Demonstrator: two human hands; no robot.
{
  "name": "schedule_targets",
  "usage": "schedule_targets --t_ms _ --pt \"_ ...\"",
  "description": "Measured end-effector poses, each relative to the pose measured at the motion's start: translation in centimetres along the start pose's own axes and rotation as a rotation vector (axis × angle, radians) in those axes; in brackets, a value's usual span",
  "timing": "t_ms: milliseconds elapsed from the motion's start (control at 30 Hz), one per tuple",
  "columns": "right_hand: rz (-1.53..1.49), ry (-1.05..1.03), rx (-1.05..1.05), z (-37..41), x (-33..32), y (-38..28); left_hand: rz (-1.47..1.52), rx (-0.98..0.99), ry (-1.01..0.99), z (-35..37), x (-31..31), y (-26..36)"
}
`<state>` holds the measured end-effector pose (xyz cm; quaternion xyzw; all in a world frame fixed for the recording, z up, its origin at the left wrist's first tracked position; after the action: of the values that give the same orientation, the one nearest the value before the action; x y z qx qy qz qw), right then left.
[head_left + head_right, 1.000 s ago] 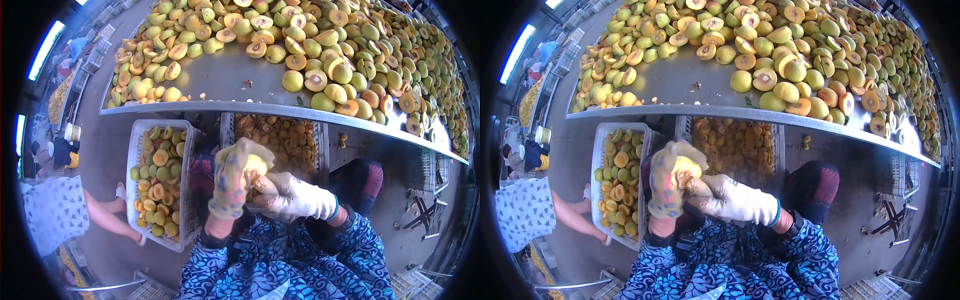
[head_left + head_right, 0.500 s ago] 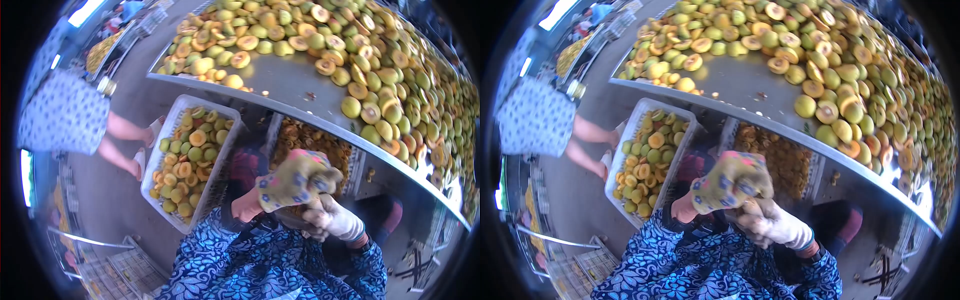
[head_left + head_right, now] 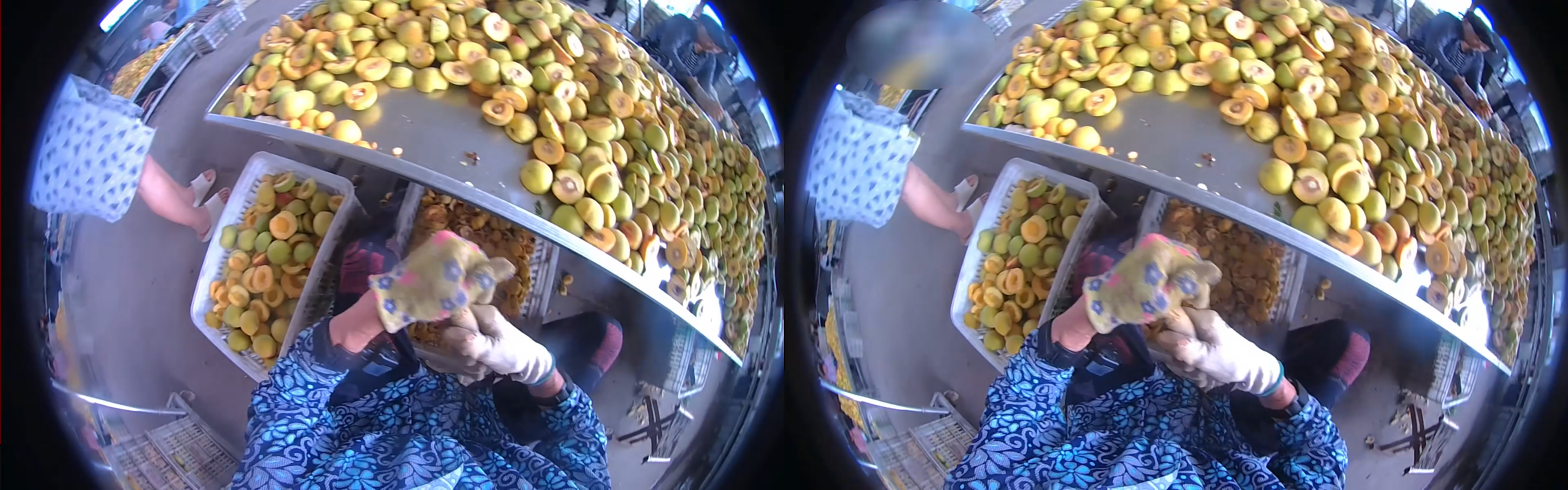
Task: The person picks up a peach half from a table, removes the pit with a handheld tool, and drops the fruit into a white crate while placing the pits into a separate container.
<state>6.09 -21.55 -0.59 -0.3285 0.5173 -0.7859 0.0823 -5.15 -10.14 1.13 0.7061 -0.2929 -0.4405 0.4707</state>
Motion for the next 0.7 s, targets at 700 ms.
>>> schedule_targets --t_ms 700 --pt "-0.047 0.356 0.003 0.2 -2.1 1.8 -0.960 -0.763 0.612 13.6 -15.2 -7.2"
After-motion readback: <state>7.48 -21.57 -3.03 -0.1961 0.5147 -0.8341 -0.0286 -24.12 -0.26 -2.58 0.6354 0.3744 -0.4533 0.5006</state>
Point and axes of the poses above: each hand's wrist, its own z-axis away from the middle knuckle, its own x-axis out of the palm, y = z × x, the point moved 2 cm from there along -z, towards the middle knuckle, and after that the axes turned 10 degrees about -y, right-handed, at the moved point
